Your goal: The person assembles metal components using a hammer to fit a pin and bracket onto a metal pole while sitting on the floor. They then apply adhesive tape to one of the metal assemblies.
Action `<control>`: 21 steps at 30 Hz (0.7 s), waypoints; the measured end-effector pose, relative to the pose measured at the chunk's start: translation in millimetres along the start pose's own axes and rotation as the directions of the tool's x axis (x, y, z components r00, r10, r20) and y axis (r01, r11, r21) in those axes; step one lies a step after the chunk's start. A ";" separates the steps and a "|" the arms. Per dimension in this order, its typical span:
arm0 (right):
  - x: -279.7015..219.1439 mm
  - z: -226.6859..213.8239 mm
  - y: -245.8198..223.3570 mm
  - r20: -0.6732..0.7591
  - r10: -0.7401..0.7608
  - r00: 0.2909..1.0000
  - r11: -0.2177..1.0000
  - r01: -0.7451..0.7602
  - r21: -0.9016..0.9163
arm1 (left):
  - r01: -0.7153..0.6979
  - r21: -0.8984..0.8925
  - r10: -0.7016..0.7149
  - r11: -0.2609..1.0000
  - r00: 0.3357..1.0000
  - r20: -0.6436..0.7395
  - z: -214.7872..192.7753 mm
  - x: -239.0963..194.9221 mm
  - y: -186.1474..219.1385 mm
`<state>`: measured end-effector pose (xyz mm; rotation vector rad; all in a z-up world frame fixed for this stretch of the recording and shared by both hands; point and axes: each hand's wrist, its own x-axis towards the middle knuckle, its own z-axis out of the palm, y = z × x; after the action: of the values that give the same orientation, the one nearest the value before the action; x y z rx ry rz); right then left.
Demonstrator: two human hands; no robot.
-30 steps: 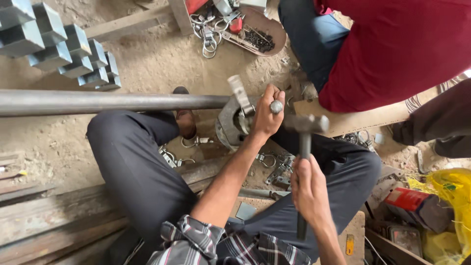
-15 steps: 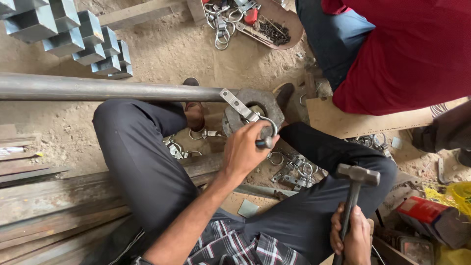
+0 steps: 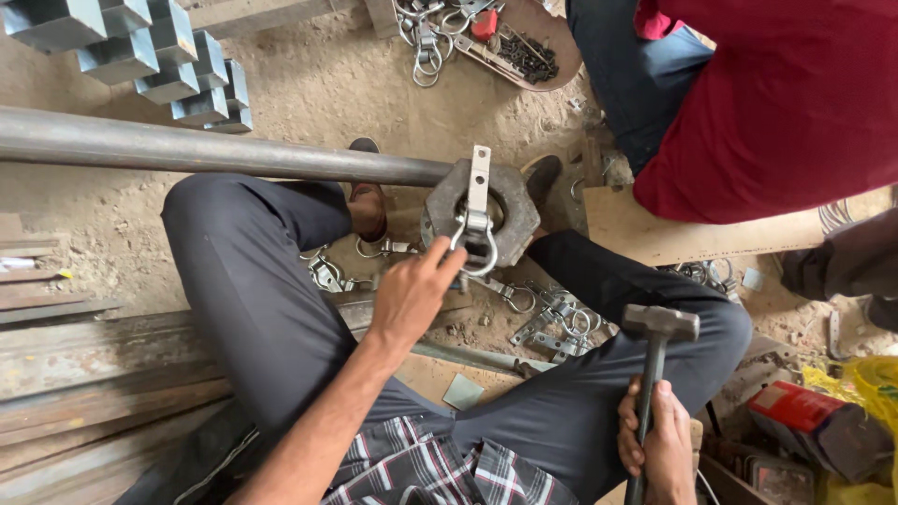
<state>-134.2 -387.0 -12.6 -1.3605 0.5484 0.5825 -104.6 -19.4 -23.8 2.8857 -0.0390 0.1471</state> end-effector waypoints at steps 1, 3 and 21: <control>-0.4 1.7 -0.5 0.009 -0.004 1.000 0.999 0.004 0.038 | 0.002 0.007 -0.002 1.000 0.996 -0.089 -6.9 -2.9 -3.0; -6.5 4.7 -0.8 -0.036 0.003 0.999 1.000 -0.003 0.004 | -0.011 -0.082 -0.014 0.997 0.956 -0.293 -18.0 -2.7 -8.4; -27.8 12.3 -13.1 -0.118 -0.011 0.993 0.994 0.024 0.110 | 0.548 -0.836 -0.620 -0.014 0.651 0.437 10.0 4.6 -25.6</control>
<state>-145.7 -378.2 17.1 -1.2984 0.6544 0.4529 -98.0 2.8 -39.2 1.4053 0.8478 0.0147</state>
